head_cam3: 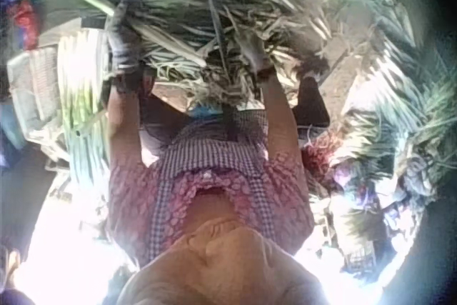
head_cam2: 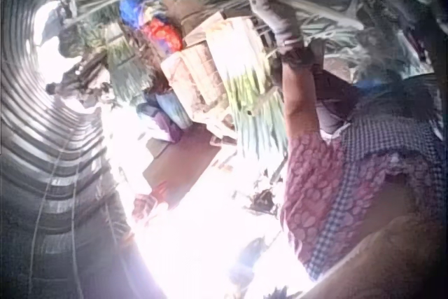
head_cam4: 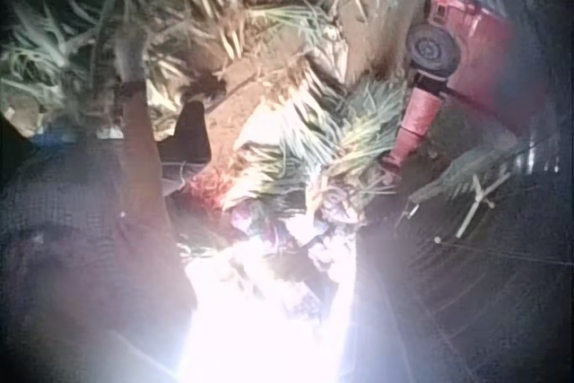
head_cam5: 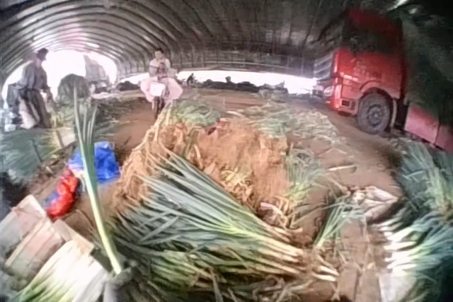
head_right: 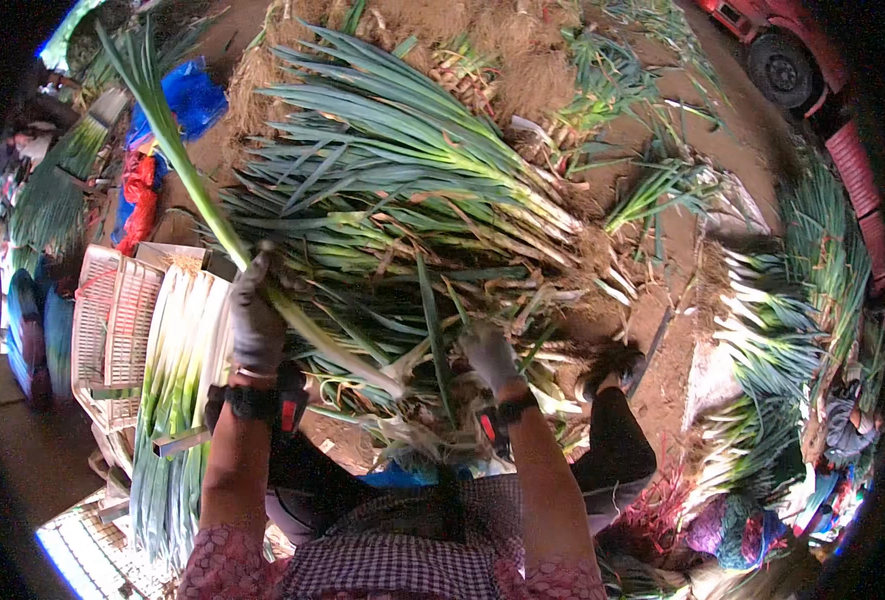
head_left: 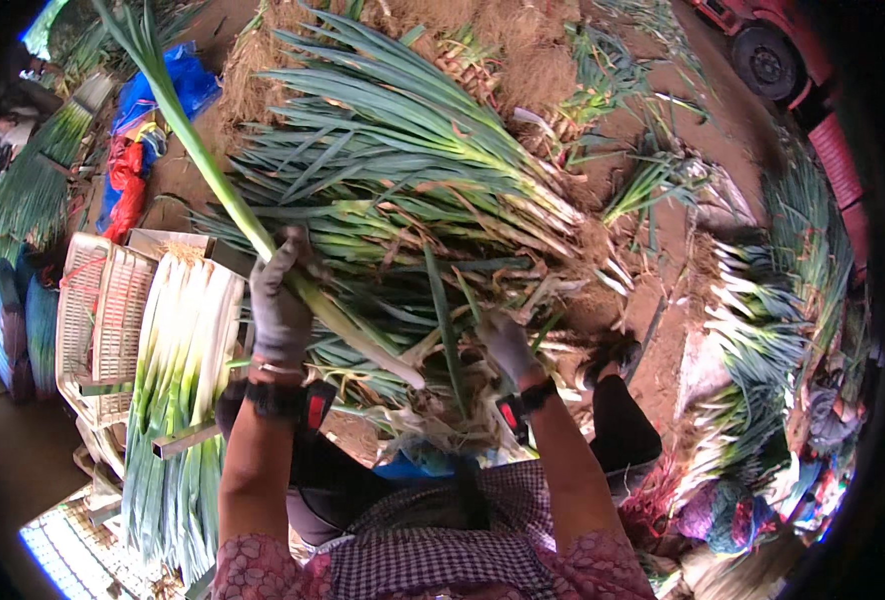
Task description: The person picks up leeks from a pile, peels away the outer layers by hand, and places the cleaned stalks into a crate.
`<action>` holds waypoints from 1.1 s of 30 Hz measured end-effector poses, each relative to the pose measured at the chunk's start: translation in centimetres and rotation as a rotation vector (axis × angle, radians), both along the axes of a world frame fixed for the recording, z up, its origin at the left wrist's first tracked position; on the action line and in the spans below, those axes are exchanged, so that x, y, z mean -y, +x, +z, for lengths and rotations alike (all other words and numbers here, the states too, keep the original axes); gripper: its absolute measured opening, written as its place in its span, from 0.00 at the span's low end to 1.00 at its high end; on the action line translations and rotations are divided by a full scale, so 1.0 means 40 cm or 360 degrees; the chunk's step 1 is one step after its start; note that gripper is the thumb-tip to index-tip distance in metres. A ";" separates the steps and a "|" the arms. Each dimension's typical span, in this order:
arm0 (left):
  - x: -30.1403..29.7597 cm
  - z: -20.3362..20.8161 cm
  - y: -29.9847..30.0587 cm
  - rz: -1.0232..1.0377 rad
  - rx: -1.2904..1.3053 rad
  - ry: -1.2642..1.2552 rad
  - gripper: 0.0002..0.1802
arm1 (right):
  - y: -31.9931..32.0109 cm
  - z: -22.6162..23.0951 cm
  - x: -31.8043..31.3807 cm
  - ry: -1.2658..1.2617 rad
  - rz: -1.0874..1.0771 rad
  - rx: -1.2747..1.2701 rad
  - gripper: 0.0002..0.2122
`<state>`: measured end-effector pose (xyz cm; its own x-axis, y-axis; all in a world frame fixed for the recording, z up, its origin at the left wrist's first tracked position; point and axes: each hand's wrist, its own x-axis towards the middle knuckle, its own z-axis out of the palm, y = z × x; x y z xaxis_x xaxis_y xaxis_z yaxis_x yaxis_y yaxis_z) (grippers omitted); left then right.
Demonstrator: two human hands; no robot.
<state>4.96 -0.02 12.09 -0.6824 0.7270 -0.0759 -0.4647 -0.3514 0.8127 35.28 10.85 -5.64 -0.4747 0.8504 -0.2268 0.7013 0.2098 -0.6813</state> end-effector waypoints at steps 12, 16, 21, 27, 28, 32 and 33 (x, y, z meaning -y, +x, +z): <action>0.026 0.065 -0.050 0.0267 -0.0195 -0.0693 0.08 | -0.243 -0.176 -0.193 -0.0623 0.0499 0.0836 0.40; 0.025 0.050 -0.048 0.0224 -0.0010 -0.0596 0.07 | -0.242 -0.227 -0.200 -0.0749 0.0376 0.0862 0.39; 0.015 0.041 -0.038 0.0232 -0.0131 -0.0636 0.07 | -0.218 -0.237 -0.160 -0.0628 0.0463 0.0520 0.35; 0.027 -0.003 -0.050 0.0275 -0.0106 -0.0627 0.05 | -0.249 0.200 -0.044 -0.0571 0.0260 -0.0145 0.21; 0.044 -0.011 -0.056 0.0308 -0.0056 -0.0580 0.05 | -0.253 0.262 -0.015 -0.0595 0.0161 -0.0337 0.17; 0.063 -0.115 -0.041 0.0053 0.0021 -0.0848 0.10 | -0.152 0.502 0.078 -0.0297 0.0165 -0.0480 0.12; 0.056 -0.111 -0.014 -0.0038 0.0092 -0.0845 0.13 | -0.119 0.545 0.091 0.0091 0.0280 -0.0364 0.10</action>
<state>4.39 -2.25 7.64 -0.6499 0.5938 -0.4744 -0.5168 0.1123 0.8487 30.52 7.20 16.14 -0.6493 0.7588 -0.0506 0.4801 0.3574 -0.8011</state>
